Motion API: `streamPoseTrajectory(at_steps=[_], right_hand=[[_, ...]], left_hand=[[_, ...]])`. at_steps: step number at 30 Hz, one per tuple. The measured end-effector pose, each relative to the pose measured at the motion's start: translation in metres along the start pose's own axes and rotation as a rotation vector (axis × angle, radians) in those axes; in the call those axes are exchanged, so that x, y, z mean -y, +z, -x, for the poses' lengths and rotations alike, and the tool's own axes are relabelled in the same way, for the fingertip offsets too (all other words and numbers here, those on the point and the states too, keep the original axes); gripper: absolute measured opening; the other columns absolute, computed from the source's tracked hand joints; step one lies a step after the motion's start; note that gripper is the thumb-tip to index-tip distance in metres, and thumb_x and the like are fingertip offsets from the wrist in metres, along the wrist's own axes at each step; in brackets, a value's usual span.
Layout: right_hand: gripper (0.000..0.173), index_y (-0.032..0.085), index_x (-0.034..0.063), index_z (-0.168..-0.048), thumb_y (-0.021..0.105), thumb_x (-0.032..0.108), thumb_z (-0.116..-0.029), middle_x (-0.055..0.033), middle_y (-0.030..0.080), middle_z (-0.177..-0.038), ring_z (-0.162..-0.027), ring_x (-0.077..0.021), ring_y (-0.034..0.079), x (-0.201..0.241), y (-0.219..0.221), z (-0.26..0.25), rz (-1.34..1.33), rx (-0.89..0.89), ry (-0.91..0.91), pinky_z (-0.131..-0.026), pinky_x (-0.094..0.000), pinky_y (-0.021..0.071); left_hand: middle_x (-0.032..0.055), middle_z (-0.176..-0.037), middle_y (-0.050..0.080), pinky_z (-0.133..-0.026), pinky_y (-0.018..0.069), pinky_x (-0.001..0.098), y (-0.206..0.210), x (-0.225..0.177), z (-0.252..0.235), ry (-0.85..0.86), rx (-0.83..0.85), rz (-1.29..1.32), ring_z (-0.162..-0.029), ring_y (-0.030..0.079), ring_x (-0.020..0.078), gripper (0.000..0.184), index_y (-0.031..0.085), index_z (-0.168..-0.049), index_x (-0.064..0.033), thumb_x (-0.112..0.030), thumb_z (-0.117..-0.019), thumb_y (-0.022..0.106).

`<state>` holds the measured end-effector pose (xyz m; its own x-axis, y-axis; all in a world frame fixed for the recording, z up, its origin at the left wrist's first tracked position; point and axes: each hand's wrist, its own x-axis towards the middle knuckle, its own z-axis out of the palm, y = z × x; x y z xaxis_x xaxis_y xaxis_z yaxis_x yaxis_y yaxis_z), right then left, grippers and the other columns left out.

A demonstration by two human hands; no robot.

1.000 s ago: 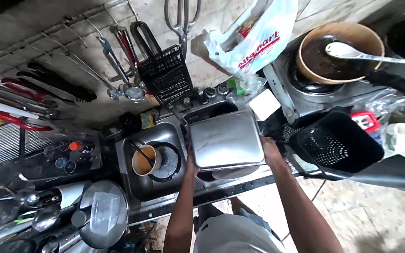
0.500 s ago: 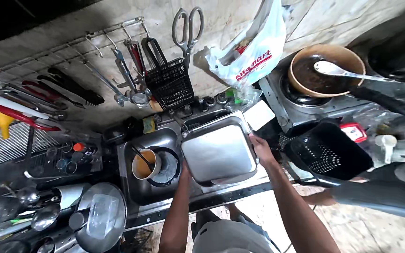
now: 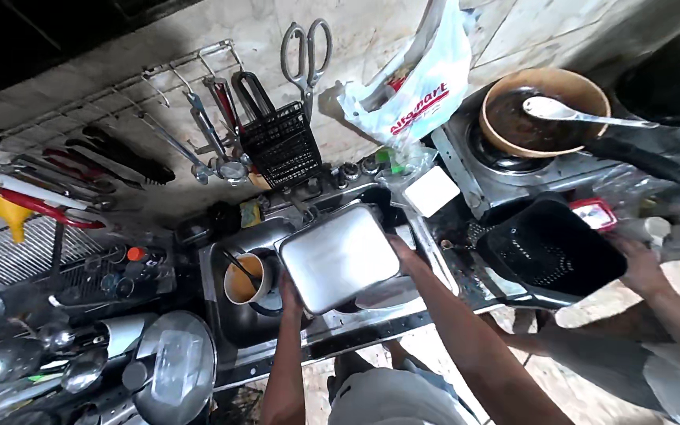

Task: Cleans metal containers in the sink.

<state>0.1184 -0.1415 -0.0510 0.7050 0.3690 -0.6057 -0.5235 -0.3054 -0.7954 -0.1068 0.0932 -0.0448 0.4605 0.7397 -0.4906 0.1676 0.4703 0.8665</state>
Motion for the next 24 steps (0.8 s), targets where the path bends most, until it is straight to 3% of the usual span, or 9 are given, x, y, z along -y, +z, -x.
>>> streamPoseTrajectory(at_steps=[2, 5, 8, 13, 16, 19, 24], right_hand=[[0.049, 0.063, 0.0023, -0.133, 0.043, 0.041, -0.1106, -0.0178, 0.068, -0.124, -0.111, -0.0231, 0.066, -0.001, 0.017, -0.002, 0.039, 0.031, 0.055, -0.098, -0.0447, 0.0545], [0.054, 0.055, 0.0063, -0.142, 0.040, 0.047, -0.1102, -0.0164, 0.066, -0.129, -0.115, -0.0235, 0.066, -0.006, 0.043, -0.002, -0.029, 0.122, 0.120, -0.098, -0.0459, 0.0554], [0.043, 0.057, 0.0057, -0.139, 0.042, 0.035, -0.1108, -0.0149, 0.067, -0.125, -0.110, -0.0219, 0.066, -0.013, 0.067, 0.006, -0.130, 0.211, 0.144, -0.094, -0.0438, 0.0559], [0.046, 0.056, 0.0084, -0.140, 0.040, 0.041, -0.1113, -0.0128, 0.067, -0.119, -0.103, -0.0205, 0.065, -0.001, 0.097, 0.038, -0.107, 0.314, 0.162, -0.088, -0.0418, 0.0552], [0.050, 0.055, 0.0071, -0.142, 0.039, 0.043, -0.1110, -0.0167, 0.065, -0.125, -0.109, -0.0248, 0.065, -0.003, 0.105, 0.048, -0.084, 0.368, 0.181, -0.092, -0.0456, 0.0544], [0.051, 0.054, 0.0070, -0.142, 0.037, 0.043, -0.1112, -0.0159, 0.064, -0.128, -0.113, -0.0243, 0.063, 0.002, 0.109, 0.062, -0.089, 0.412, 0.172, -0.096, -0.0456, 0.0533], [0.059, 0.048, 0.0118, -0.150, 0.033, 0.052, -0.1103, -0.0168, 0.061, -0.138, -0.123, -0.0282, 0.061, 0.013, 0.094, 0.091, -0.162, 0.373, 0.189, -0.102, -0.0521, 0.0508]], left_hand=[[0.0195, -0.139, 0.059, -0.101, 0.0533, 0.0454, -0.014, -0.008, 0.001, 0.008, -0.042, -0.031, -0.120, 0.062, 0.0244, 0.049, 0.042, -0.152, -0.0037, -0.033, -0.1132, 0.033], [0.0179, -0.135, 0.062, -0.098, 0.0548, 0.0440, -0.036, -0.025, 0.004, 0.032, -0.104, -0.069, -0.117, 0.064, 0.0226, 0.049, 0.044, -0.150, -0.0049, -0.034, -0.1132, 0.033], [0.0167, -0.126, 0.067, -0.092, 0.0586, 0.0451, -0.062, -0.043, 0.004, 0.056, -0.142, -0.091, -0.109, 0.068, 0.0222, 0.049, 0.051, -0.144, -0.0045, -0.038, -0.1125, 0.034], [0.0117, -0.122, 0.068, -0.087, 0.0591, 0.0422, -0.089, -0.086, 0.028, 0.049, -0.258, -0.234, -0.102, 0.068, 0.0177, 0.051, 0.056, -0.140, -0.0086, -0.045, -0.1111, 0.035], [0.0134, -0.124, 0.067, -0.090, 0.0571, 0.0445, -0.107, -0.103, 0.041, 0.063, -0.265, -0.305, -0.106, 0.066, 0.0195, 0.053, 0.056, -0.140, -0.0071, -0.047, -0.1103, 0.037], [0.0099, -0.113, 0.071, -0.083, 0.0601, 0.0426, -0.119, -0.112, 0.045, 0.094, -0.251, -0.249, -0.098, 0.069, 0.0169, 0.052, 0.060, -0.134, -0.0089, -0.049, -0.1090, 0.039], [0.0117, -0.136, 0.061, -0.101, 0.0526, 0.0385, -0.104, -0.124, 0.064, 0.161, -0.184, -0.327, -0.119, 0.061, 0.0144, 0.054, 0.046, -0.148, -0.0061, -0.043, -0.1123, 0.028]])
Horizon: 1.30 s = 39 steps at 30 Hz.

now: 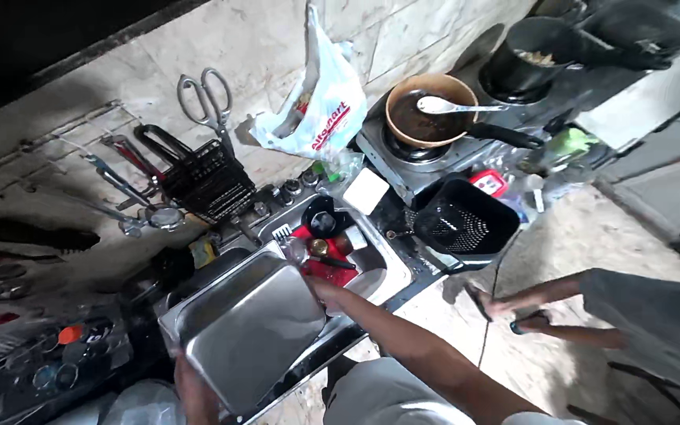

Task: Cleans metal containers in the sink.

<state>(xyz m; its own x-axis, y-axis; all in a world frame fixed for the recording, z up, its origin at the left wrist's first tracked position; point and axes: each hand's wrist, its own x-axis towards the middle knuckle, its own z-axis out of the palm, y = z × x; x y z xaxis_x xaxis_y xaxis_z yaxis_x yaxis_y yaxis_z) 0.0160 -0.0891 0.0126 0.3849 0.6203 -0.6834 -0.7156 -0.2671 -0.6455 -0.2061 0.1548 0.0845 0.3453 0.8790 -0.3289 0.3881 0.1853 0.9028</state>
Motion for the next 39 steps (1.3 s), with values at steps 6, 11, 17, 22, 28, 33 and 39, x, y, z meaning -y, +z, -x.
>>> streamPoseTrajectory(at_steps=[6, 11, 17, 22, 28, 33, 39], right_hand=[[0.051, 0.045, 0.0130, -0.153, 0.031, 0.040, -0.1126, -0.0106, 0.062, -0.139, -0.122, -0.0199, 0.062, 0.023, -0.015, 0.039, -0.119, -0.144, -0.177, -0.101, -0.0445, 0.0533], [0.054, 0.028, 0.0166, -0.164, 0.027, 0.030, -0.1119, -0.0055, 0.032, -0.168, -0.149, -0.0155, 0.040, 0.031, -0.046, 0.012, -0.055, -0.202, -0.473, -0.121, -0.0413, 0.0390], [0.052, 0.030, 0.0265, -0.164, 0.026, 0.032, -0.1121, 0.0036, 0.031, -0.169, -0.149, -0.0138, 0.040, 0.041, -0.076, -0.014, 0.055, -0.214, -0.681, -0.121, -0.0432, 0.0380], [0.053, 0.028, 0.0278, -0.165, 0.027, 0.027, -0.1120, 0.0013, 0.038, -0.166, -0.146, -0.0140, 0.044, 0.036, -0.087, -0.016, 0.039, -0.248, -0.697, -0.120, -0.0425, 0.0409], [0.052, 0.028, 0.0189, -0.164, 0.025, 0.026, -0.1127, -0.0024, 0.039, -0.165, -0.148, -0.0124, 0.042, 0.039, -0.089, 0.001, 0.008, -0.311, -0.670, -0.123, -0.0390, 0.0377], [0.054, 0.023, 0.0149, -0.165, 0.025, 0.025, -0.1126, -0.0078, 0.032, -0.168, -0.149, -0.0147, 0.039, 0.053, -0.081, 0.019, -0.024, -0.404, -0.604, -0.122, -0.0386, 0.0365], [0.054, 0.028, 0.0161, -0.164, 0.031, 0.032, -0.1129, -0.0053, 0.035, -0.167, -0.150, -0.0146, 0.039, 0.062, -0.099, 0.027, 0.040, -0.406, -0.675, -0.123, -0.0399, 0.0362]], left_hand=[[0.0077, -0.145, 0.057, -0.107, 0.0504, 0.0388, 0.039, -0.022, 0.014, 0.048, 0.089, 0.056, -0.127, 0.058, 0.0131, 0.063, 0.042, -0.154, -0.0120, -0.054, -0.1097, 0.025], [0.0179, -0.153, 0.046, -0.113, 0.0425, 0.0389, 0.080, -0.034, 0.006, 0.072, 0.110, 0.026, -0.136, 0.049, 0.0179, 0.068, 0.032, -0.157, -0.0027, -0.046, -0.1113, 0.007], [0.0135, -0.127, 0.068, -0.092, 0.0570, 0.0478, 0.112, -0.011, -0.037, -0.148, 0.396, 0.449, -0.112, 0.067, 0.0241, 0.069, 0.049, -0.149, -0.0104, -0.052, -0.1100, 0.010], [0.0187, -0.121, 0.070, -0.092, 0.0571, 0.0527, 0.118, -0.008, -0.044, -0.206, 0.464, 0.585, -0.110, 0.068, 0.0309, 0.047, 0.057, -0.140, -0.0030, -0.029, -0.1099, 0.031], [0.0146, -0.142, 0.059, -0.098, 0.0548, 0.0453, 0.119, -0.005, -0.057, -0.194, 0.586, 0.582, -0.124, 0.062, 0.0256, 0.050, 0.048, -0.148, -0.0022, -0.013, -0.1017, 0.033], [0.0125, -0.115, 0.070, -0.082, 0.0607, 0.0416, 0.134, -0.017, -0.058, -0.355, 0.534, 0.570, -0.100, 0.070, 0.0220, 0.035, 0.056, -0.134, -0.0028, -0.010, -0.1014, 0.045], [0.0125, -0.110, 0.071, -0.082, 0.0609, 0.0418, 0.155, -0.012, -0.068, -0.444, 0.622, 0.458, -0.098, 0.071, 0.0212, 0.030, 0.058, -0.129, -0.0028, -0.013, -0.1026, 0.047]])
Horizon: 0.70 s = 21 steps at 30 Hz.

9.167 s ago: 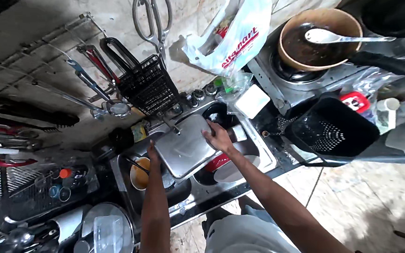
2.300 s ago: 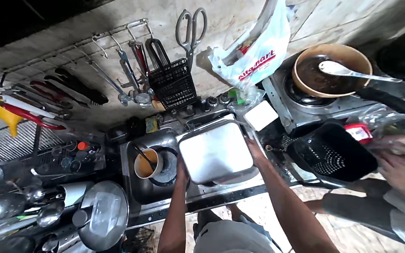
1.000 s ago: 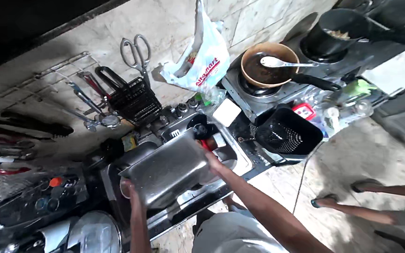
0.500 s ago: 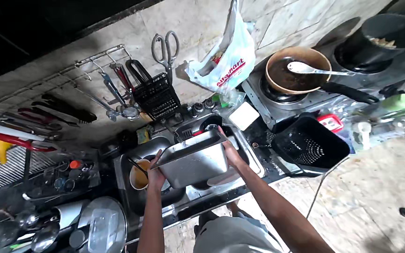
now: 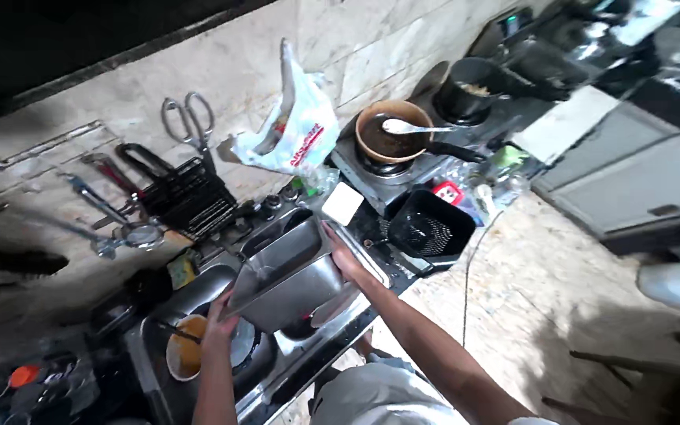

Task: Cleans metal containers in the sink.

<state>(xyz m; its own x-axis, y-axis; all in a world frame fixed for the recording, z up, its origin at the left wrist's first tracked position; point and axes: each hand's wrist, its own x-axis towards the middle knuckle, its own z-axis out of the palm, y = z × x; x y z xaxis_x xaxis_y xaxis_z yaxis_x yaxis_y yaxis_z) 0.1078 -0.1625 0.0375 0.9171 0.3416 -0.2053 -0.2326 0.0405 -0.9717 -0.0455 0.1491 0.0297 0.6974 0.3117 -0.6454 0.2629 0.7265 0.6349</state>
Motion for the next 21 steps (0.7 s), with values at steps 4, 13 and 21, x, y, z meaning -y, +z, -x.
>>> streamPoseTrajectory(at_steps=[4, 13, 21], right_hand=[[0.054, 0.029, 0.0155, -0.164, 0.034, 0.030, -0.1124, -0.0054, 0.033, -0.168, -0.152, -0.0146, 0.035, 0.008, -0.005, -0.005, 0.127, 0.023, -0.081, -0.126, -0.0405, 0.0324], [0.055, 0.031, 0.0201, -0.164, 0.038, 0.034, -0.1117, -0.0077, 0.023, -0.172, -0.158, -0.0206, 0.023, 0.021, -0.004, 0.013, 0.355, 0.030, -0.144, -0.130, -0.0452, 0.0237], [0.057, 0.027, 0.0199, -0.165, 0.040, 0.026, -0.1108, -0.0037, 0.020, -0.173, -0.159, -0.0200, 0.019, 0.018, 0.009, 0.038, 0.434, 0.021, -0.257, -0.130, -0.0461, 0.0247]], left_hand=[[0.0085, -0.119, 0.069, -0.081, 0.0607, 0.0359, 0.002, -0.001, -0.018, -0.034, 0.114, -0.403, -0.099, 0.070, 0.0157, 0.044, 0.049, -0.144, -0.0102, -0.010, -0.0998, 0.053], [0.0123, -0.153, 0.049, -0.103, 0.0523, 0.0484, -0.002, 0.008, -0.057, 0.054, 0.212, -0.950, -0.131, 0.057, 0.0250, 0.068, 0.033, -0.160, -0.0178, -0.016, -0.0993, 0.065], [0.0166, -0.152, 0.050, -0.114, 0.0446, 0.0410, -0.006, 0.021, -0.087, 0.260, 0.215, -0.919, -0.137, 0.052, 0.0221, 0.059, 0.038, -0.155, -0.0043, -0.023, -0.1030, 0.061]])
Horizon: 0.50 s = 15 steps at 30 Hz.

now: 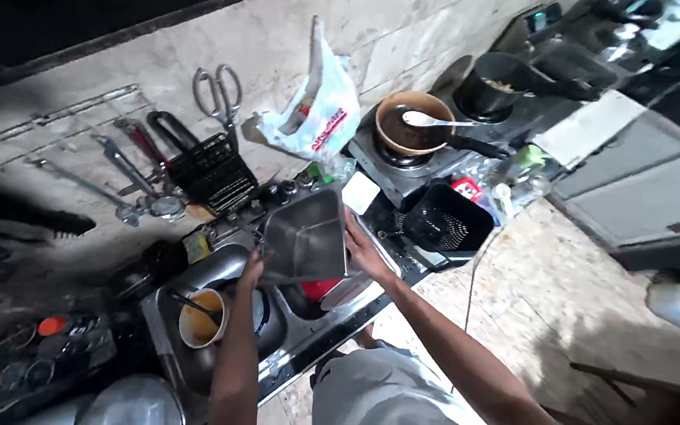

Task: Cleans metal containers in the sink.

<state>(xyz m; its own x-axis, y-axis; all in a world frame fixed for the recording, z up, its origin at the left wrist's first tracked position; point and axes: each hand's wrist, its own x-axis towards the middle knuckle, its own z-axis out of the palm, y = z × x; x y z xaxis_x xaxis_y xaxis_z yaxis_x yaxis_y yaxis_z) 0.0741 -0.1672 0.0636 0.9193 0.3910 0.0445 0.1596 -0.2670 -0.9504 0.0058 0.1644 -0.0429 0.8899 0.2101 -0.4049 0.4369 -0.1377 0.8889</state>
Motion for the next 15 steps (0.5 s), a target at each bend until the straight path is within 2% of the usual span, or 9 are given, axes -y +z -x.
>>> streamPoseTrajectory(at_steps=[4, 7, 10, 12, 13, 14, 15], right_hand=[[0.057, 0.023, 0.0154, -0.166, 0.037, 0.025, -0.1115, -0.0071, 0.018, -0.173, -0.159, -0.0191, 0.021, -0.005, 0.006, 0.012, -0.039, -0.006, -0.001, -0.130, -0.0436, 0.0254], [0.055, 0.032, 0.0103, -0.163, 0.038, 0.027, -0.1104, -0.0129, 0.016, -0.173, -0.159, -0.0230, 0.018, -0.007, 0.011, 0.024, -0.025, -0.042, 0.037, -0.131, -0.0445, 0.0229], [0.053, 0.038, 0.0080, -0.160, 0.037, 0.025, -0.1097, -0.0133, 0.016, -0.173, -0.160, -0.0231, 0.015, 0.001, 0.016, 0.036, -0.103, -0.071, 0.079, -0.131, -0.0444, 0.0209], [0.052, 0.041, 0.0045, -0.157, 0.030, 0.029, -0.1122, -0.0135, 0.019, -0.172, -0.159, -0.0224, 0.020, 0.010, 0.019, 0.042, -0.247, -0.119, 0.097, -0.129, -0.0421, 0.0251], [0.053, 0.043, 0.0030, -0.155, 0.031, 0.032, -0.1117, -0.0142, 0.023, -0.171, -0.157, -0.0225, 0.024, 0.013, 0.021, 0.042, -0.285, -0.149, 0.099, -0.127, -0.0412, 0.0289], [0.054, 0.044, 0.0024, -0.154, 0.037, 0.033, -0.1104, -0.0148, 0.024, -0.170, -0.156, -0.0227, 0.028, 0.014, 0.021, 0.042, -0.273, -0.158, 0.089, -0.125, -0.0405, 0.0334], [0.055, 0.044, 0.0013, -0.152, 0.052, 0.030, -0.1058, -0.0163, 0.026, -0.169, -0.153, -0.0241, 0.034, 0.015, 0.023, 0.043, -0.227, -0.165, 0.054, -0.120, -0.0399, 0.0409]], left_hand=[[0.0201, -0.158, 0.042, -0.118, 0.0406, 0.0438, -0.003, 0.016, -0.018, 0.039, -0.033, -0.001, -0.143, 0.046, 0.0262, 0.063, 0.031, -0.159, -0.0032, -0.022, -0.1049, 0.057], [0.0224, -0.150, 0.049, -0.115, 0.0439, 0.0427, -0.001, 0.024, -0.026, 0.105, -0.059, 0.012, -0.137, 0.052, 0.0268, 0.057, 0.037, -0.153, 0.0009, -0.017, -0.1036, 0.058], [0.0217, -0.135, 0.060, -0.107, 0.0495, 0.0434, 0.005, 0.027, -0.031, 0.161, -0.115, 0.014, -0.124, 0.060, 0.0263, 0.047, 0.048, -0.144, 0.0014, -0.016, -0.1022, 0.060], [0.0210, -0.124, 0.065, -0.100, 0.0527, 0.0440, 0.010, 0.030, -0.033, 0.186, -0.155, 0.011, -0.113, 0.064, 0.0257, 0.040, 0.052, -0.138, 0.0016, -0.015, -0.1022, 0.059], [0.0205, -0.119, 0.066, -0.095, 0.0538, 0.0441, 0.013, 0.031, -0.034, 0.195, -0.174, 0.012, -0.107, 0.065, 0.0252, 0.037, 0.054, -0.135, 0.0018, -0.015, -0.1021, 0.059], [0.0198, -0.115, 0.066, -0.091, 0.0545, 0.0443, 0.015, 0.031, -0.035, 0.196, -0.193, 0.010, -0.102, 0.065, 0.0251, 0.035, 0.056, -0.132, 0.0018, -0.015, -0.1019, 0.059], [0.0193, -0.112, 0.067, -0.088, 0.0551, 0.0444, 0.016, 0.030, -0.035, 0.194, -0.212, 0.008, -0.099, 0.065, 0.0249, 0.033, 0.057, -0.130, 0.0021, -0.015, -0.1017, 0.059]])
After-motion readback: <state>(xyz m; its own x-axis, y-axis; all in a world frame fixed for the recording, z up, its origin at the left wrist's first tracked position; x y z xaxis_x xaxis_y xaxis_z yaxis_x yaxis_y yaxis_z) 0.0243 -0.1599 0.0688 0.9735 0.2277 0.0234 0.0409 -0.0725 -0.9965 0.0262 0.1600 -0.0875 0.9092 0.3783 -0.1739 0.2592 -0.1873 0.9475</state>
